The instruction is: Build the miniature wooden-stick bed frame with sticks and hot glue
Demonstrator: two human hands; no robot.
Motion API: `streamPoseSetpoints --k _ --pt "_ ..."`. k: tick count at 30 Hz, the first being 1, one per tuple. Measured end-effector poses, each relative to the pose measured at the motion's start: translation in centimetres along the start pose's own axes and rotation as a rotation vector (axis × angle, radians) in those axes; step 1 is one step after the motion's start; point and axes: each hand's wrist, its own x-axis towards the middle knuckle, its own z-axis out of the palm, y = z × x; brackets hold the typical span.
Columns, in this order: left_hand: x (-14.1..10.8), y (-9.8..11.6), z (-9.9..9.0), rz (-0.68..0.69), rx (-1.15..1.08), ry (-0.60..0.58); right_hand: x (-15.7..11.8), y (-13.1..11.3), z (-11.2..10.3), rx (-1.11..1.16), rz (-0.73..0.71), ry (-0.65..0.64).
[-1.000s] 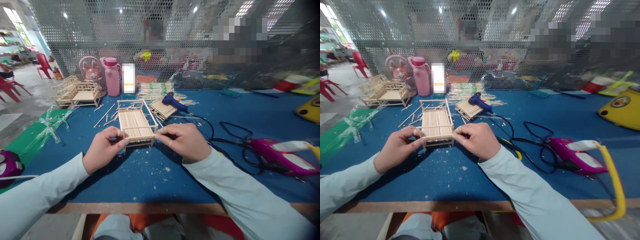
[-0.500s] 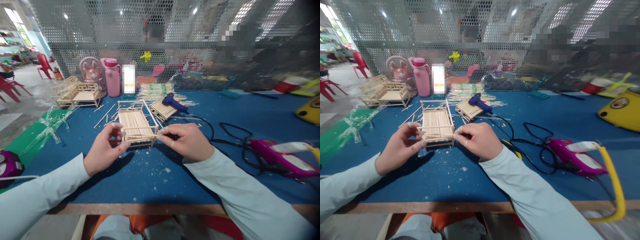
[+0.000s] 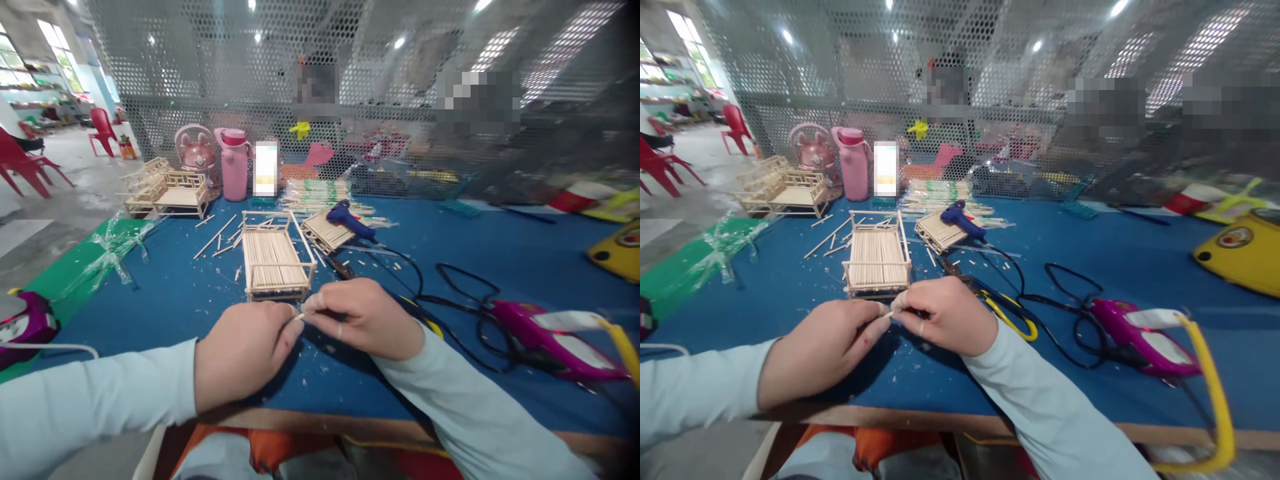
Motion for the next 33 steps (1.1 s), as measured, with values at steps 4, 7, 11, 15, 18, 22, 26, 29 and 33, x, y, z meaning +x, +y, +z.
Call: streamPoseSetpoints --k 4,7,11,15,18,22,26,29,33 --pt "1.1 -0.9 0.5 -0.098 -0.354 -0.098 -0.1 0.1 0.3 0.013 0.014 -0.022" --pt "1.2 -1.3 1.2 -0.123 -0.562 -0.091 -0.5 0.2 -0.5 0.093 0.135 -0.016" --pt "0.9 -1.7 2.2 -0.103 -0.715 -0.039 -2.2 0.8 -3.0 0.089 0.517 0.344" --pt "0.9 -2.2 2.6 -0.063 -0.735 -0.057 -4.9 1.0 -3.9 -0.245 0.764 0.226" --pt "1.0 -2.4 2.8 -0.045 -0.732 -0.081 -6.2 0.1 -2.6 -0.435 0.829 -0.039" --pt "1.1 -2.4 3.0 -0.051 -0.769 -0.072 -6.1 -1.2 -0.5 -0.636 0.899 -0.137" --pt "1.3 -2.5 3.2 -0.035 -0.815 -0.058 -5.5 -0.5 0.0 -0.714 1.012 -0.117" --pt "1.5 -2.7 3.4 -0.016 -0.828 -0.054 -5.5 0.8 -0.2 -0.63 1.108 -0.21" --pt "1.7 -2.9 3.6 -0.002 -0.803 -0.065 -5.9 1.9 -0.1 -0.483 1.122 -0.223"
